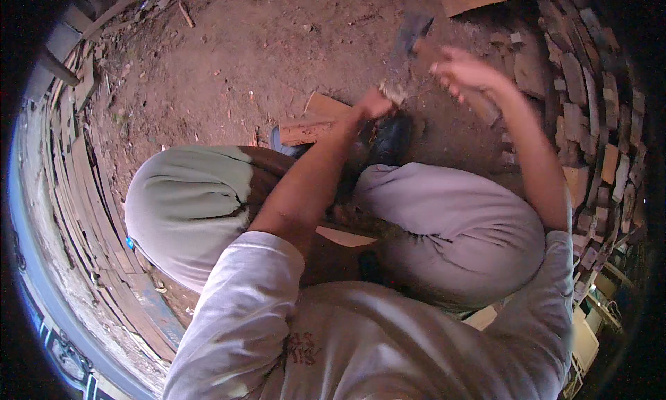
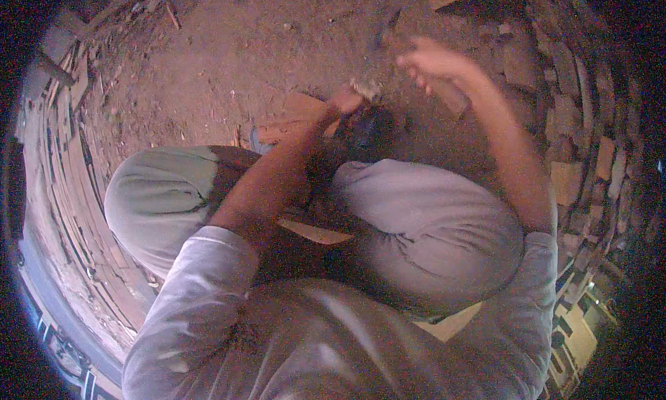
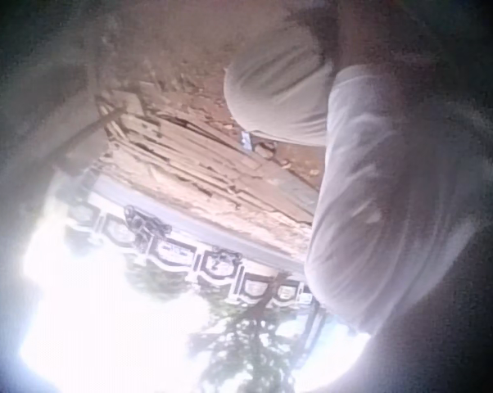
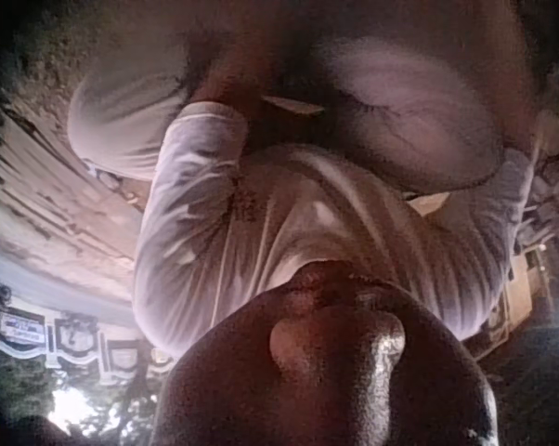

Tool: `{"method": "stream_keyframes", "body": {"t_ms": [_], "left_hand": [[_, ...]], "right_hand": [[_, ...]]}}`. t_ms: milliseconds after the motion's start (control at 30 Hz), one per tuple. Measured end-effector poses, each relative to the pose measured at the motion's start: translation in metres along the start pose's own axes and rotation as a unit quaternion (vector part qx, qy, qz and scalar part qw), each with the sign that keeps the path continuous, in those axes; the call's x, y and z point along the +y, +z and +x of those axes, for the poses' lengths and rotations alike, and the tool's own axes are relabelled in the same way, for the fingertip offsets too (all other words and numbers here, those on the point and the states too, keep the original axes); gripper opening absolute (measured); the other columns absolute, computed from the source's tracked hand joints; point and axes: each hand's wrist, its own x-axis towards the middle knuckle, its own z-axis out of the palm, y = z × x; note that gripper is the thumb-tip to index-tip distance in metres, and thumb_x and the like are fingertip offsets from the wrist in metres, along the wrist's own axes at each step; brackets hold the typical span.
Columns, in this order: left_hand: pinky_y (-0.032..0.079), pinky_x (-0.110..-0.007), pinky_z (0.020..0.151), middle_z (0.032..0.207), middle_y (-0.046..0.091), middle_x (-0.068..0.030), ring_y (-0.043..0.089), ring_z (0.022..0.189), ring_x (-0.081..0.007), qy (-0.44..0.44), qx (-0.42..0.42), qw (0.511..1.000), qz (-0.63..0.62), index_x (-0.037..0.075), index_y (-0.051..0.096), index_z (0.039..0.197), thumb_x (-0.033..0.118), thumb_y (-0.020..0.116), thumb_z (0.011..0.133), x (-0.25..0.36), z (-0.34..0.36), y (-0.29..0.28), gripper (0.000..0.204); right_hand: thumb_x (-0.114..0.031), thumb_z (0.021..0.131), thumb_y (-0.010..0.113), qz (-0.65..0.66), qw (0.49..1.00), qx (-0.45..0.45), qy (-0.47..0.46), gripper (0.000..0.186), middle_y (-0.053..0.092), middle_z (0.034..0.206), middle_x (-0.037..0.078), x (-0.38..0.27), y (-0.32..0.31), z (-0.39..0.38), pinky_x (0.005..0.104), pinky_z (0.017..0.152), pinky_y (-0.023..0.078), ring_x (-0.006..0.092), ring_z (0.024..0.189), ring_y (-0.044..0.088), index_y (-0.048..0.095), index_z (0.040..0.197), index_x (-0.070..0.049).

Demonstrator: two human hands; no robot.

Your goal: The person sits on the ground and uses a small axe to chip and shape a piece of wood held in the left hand. Wood shavings accumulate on the ground as the person repeatedly strikes the wood to remove material.

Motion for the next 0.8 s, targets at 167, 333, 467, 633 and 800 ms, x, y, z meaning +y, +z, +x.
{"method": "stream_keyframes", "body": {"t_ms": [167,333,467,633,800], "left_hand": [[0.046,-0.030,0.059,0.082,0.066,-0.0037,0.059,0.068,-0.0149,0.085,0.058,0.992,-0.076,0.010,0.066,0.101,0.015,0.063,0.081,0.035,0.027,-0.020,0.021],[0.046,-0.031,0.061,0.084,0.066,-0.0039,0.059,0.070,-0.0136,0.086,0.120,0.989,-0.023,0.010,0.066,0.100,0.016,0.063,0.082,0.037,0.015,-0.009,0.019],[0.049,-0.035,0.069,0.083,0.069,-0.0072,0.062,0.075,-0.0173,0.237,0.190,0.952,0.020,0.003,0.067,0.094,0.017,0.070,0.074,0.013,0.024,-0.006,0.025],[0.050,-0.036,0.078,0.098,0.069,-0.0084,0.064,0.090,-0.0216,0.130,0.122,0.984,0.019,0.008,0.066,0.107,0.019,0.062,0.081,0.036,0.007,0.006,0.028],[0.048,-0.036,0.067,0.077,0.066,-0.0096,0.060,0.072,-0.0196,0.170,0.136,0.975,0.031,0.002,0.066,0.090,0.020,0.070,0.070,0.014,0.030,0.010,0.028]], "right_hand": [[-0.026,0.092,0.059,0.077,0.982,0.104,-0.136,0.038,0.049,0.070,-0.003,-0.041,-0.056,-0.026,0.0217,0.040,0.040,0.0042,0.049,0.046,0.046,0.123,-0.010],[-0.029,0.093,0.058,0.161,0.975,0.071,-0.133,0.025,0.050,0.071,-0.005,-0.031,-0.058,-0.067,0.0191,0.040,0.037,0.0026,0.049,0.045,0.052,0.111,-0.013],[-0.027,0.093,0.058,0.172,0.982,0.031,-0.068,0.021,0.052,0.072,-0.004,-0.018,-0.035,-0.085,0.0201,0.040,0.037,0.0044,0.051,0.047,0.051,0.109,-0.014],[-0.025,0.093,0.058,0.183,0.982,-0.028,-0.020,0.021,0.052,0.071,-0.003,0.033,-0.015,-0.069,0.0220,0.040,0.039,0.0059,0.050,0.048,0.049,0.108,-0.013],[-0.023,0.093,0.057,0.167,0.984,-0.066,0.013,0.020,0.052,0.070,-0.001,0.036,-0.010,-0.063,0.0230,0.039,0.039,0.0065,0.049,0.048,0.047,0.107,-0.012]]}}
